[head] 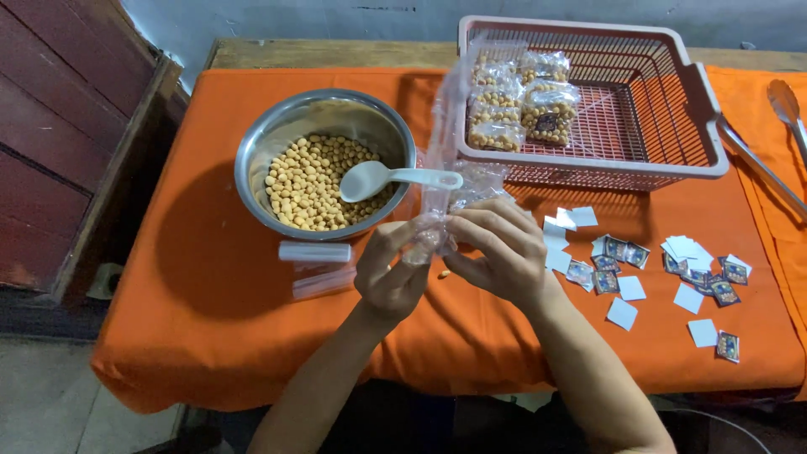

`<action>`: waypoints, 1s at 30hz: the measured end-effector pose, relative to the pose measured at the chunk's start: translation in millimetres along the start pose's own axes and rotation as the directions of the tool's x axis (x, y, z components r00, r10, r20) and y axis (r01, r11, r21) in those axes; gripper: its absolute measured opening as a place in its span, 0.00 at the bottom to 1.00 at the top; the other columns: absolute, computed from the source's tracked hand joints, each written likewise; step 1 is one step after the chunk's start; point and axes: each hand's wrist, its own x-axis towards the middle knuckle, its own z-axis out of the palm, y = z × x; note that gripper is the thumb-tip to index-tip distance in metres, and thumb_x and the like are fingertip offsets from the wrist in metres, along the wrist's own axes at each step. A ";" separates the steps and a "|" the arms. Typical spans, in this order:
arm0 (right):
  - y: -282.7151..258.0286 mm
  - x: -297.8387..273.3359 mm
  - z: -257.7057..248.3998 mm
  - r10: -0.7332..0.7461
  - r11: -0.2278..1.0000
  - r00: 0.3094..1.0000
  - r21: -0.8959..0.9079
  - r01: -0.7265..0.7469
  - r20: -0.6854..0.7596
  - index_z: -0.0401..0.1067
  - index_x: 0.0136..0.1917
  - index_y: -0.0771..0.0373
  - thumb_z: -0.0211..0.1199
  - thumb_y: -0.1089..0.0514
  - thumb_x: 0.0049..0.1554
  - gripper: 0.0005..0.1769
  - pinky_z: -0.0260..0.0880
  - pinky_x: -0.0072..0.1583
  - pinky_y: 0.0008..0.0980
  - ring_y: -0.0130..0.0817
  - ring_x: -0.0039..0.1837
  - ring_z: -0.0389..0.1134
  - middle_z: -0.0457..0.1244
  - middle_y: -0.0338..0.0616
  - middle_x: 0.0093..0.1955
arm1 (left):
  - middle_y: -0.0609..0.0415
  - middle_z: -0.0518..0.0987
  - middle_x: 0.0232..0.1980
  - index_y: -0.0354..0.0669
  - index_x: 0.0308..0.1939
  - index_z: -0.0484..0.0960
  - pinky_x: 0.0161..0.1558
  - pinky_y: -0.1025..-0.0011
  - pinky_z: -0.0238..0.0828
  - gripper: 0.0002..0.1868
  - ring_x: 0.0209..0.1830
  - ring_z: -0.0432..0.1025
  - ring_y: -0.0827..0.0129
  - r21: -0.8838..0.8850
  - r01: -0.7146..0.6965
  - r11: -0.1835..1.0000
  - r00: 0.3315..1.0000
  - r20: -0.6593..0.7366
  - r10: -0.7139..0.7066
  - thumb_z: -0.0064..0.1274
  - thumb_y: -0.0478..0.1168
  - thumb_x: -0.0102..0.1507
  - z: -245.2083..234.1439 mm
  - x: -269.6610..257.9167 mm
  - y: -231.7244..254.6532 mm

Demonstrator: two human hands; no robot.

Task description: Scooping peanuts from a large metal bowl into small individual plastic bags using a plastic spoon.

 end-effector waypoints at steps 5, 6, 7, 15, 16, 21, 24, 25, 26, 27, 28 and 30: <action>-9.2 6.8 5.3 0.097 0.990 0.995 -0.097 -0.099 -0.028 0.72 0.37 0.70 0.61 0.77 0.40 0.10 0.67 0.35 0.35 0.43 0.30 0.64 0.64 0.51 0.32 | 0.50 0.79 0.31 0.46 0.38 0.79 0.25 0.73 0.68 0.13 0.21 0.69 0.67 0.113 0.000 0.994 0.998 -0.070 0.008 0.54 0.27 0.52 -0.8 0.6 -4.6; -7.7 3.7 4.7 0.092 0.991 0.995 -0.097 -0.095 -0.029 0.72 0.37 0.70 0.61 0.77 0.40 0.10 0.67 0.35 0.35 0.43 0.30 0.64 0.64 0.51 0.32 | 0.50 0.79 0.31 0.46 0.38 0.79 0.25 0.73 0.68 0.13 0.21 0.69 0.67 0.114 -0.004 0.993 0.997 -0.073 0.012 0.54 0.27 0.52 -2.6 -0.8 -3.8; -6.2 0.4 4.0 0.152 0.981 0.986 -0.110 -0.159 -0.071 0.72 0.37 0.69 0.61 0.76 0.41 0.09 0.67 0.36 0.36 0.45 0.31 0.65 0.64 0.52 0.33 | 0.53 0.79 0.29 0.47 0.31 0.79 0.25 0.75 0.66 0.07 0.20 0.69 0.69 0.154 0.007 0.988 0.999 -0.035 -0.001 0.56 0.30 0.52 -4.5 -2.3 -3.0; -10.0 7.4 -12.8 0.531 0.661 0.835 0.547 -0.513 0.143 0.70 0.38 0.69 0.57 0.70 0.49 0.02 0.66 0.32 0.25 0.25 0.27 0.62 0.62 0.40 0.25 | 0.52 0.76 0.27 0.42 0.34 0.72 0.22 0.73 0.64 0.04 0.16 0.65 0.63 0.115 0.208 0.971 0.978 -0.045 -0.204 0.52 0.32 0.57 -0.9 -7.7 1.2; -11.7 12.6 -15.3 0.510 0.501 0.797 0.641 -0.582 0.324 0.70 0.42 0.69 0.54 0.70 0.50 0.06 0.63 0.31 0.23 0.22 0.27 0.57 0.61 0.42 0.26 | 0.53 0.78 0.30 0.42 0.34 0.75 0.20 0.73 0.63 0.03 0.15 0.63 0.67 0.019 0.320 0.947 0.947 -0.004 -0.320 0.51 0.33 0.57 -3.3 -6.5 2.3; -3.1 8.5 -19.4 0.535 0.566 0.759 0.508 -0.649 0.372 0.72 0.41 0.70 0.56 0.66 0.49 0.07 0.54 0.27 0.23 0.22 0.25 0.50 0.59 0.44 0.23 | 0.54 0.79 0.29 0.41 0.33 0.80 0.16 0.77 0.58 0.10 0.12 0.58 0.75 -0.166 0.507 0.846 0.862 0.073 -0.503 0.45 0.41 0.61 -9.4 2.4 10.0; 0.7 -2.8 -19.7 0.687 0.355 0.627 0.583 -0.731 0.368 0.68 0.45 0.73 0.52 0.68 0.51 0.08 0.52 0.27 0.18 0.19 0.26 0.49 0.57 0.43 0.25 | 0.51 0.76 0.26 0.38 0.33 0.79 0.18 0.76 0.60 0.07 0.16 0.61 0.75 -0.291 0.632 0.719 0.774 0.191 -0.604 0.46 0.36 0.60 -9.7 -4.5 7.6; 3.3 -11.5 -18.9 0.717 0.244 0.580 0.640 -0.729 0.387 0.66 0.45 0.75 0.49 0.70 0.51 0.09 0.52 0.29 0.18 0.20 0.27 0.50 0.56 0.45 0.26 | 0.49 0.75 0.30 0.38 0.32 0.78 0.28 0.72 0.63 0.06 0.26 0.62 0.73 -0.397 0.718 0.572 0.695 0.357 -0.624 0.45 0.34 0.59 -9.8 -6.6 10.2; 8.5 -18.3 -16.9 0.737 0.138 0.540 0.692 -0.709 0.406 0.64 0.46 0.77 0.47 0.72 0.50 0.10 0.51 0.30 0.18 0.20 0.28 0.51 0.56 0.46 0.27 | 0.48 0.74 0.35 0.38 0.30 0.77 0.39 0.67 0.66 0.05 0.35 0.63 0.71 -0.468 0.785 0.406 0.616 0.516 -0.595 0.44 0.31 0.57 -9.2 -7.0 9.9; 11.2 -16.6 -16.7 0.737 0.142 0.542 0.692 -0.708 0.403 0.64 0.46 0.77 0.47 0.72 0.50 0.10 0.51 0.30 0.18 0.20 0.28 0.51 0.56 0.46 0.27 | 0.48 0.74 0.35 0.38 0.30 0.77 0.39 0.67 0.66 0.05 0.35 0.63 0.71 -0.471 0.783 0.406 0.618 0.518 -0.592 0.44 0.31 0.57 -10.2 3.3 10.0; 11.4 -16.7 -16.9 0.733 0.051 0.502 0.698 -0.714 0.460 0.62 0.48 0.76 0.46 0.72 0.47 0.14 0.51 0.30 0.18 0.21 0.26 0.50 0.53 0.44 0.25 | 0.53 0.72 0.29 0.38 0.25 0.76 0.32 0.73 0.63 0.06 0.29 0.60 0.74 -0.488 0.823 0.292 0.564 0.637 -0.525 0.44 0.33 0.55 -12.7 11.7 12.6; 11.2 -18.7 -16.4 0.719 -0.042 0.463 0.697 -0.716 0.518 0.60 0.51 0.75 0.45 0.71 0.45 0.18 0.50 0.29 0.19 0.22 0.25 0.49 0.50 0.42 0.23 | 0.57 0.70 0.23 0.39 0.20 0.74 0.25 0.79 0.60 0.08 0.22 0.57 0.77 -0.484 0.857 0.176 0.508 0.740 -0.441 0.44 0.35 0.53 -14.7 5.1 10.6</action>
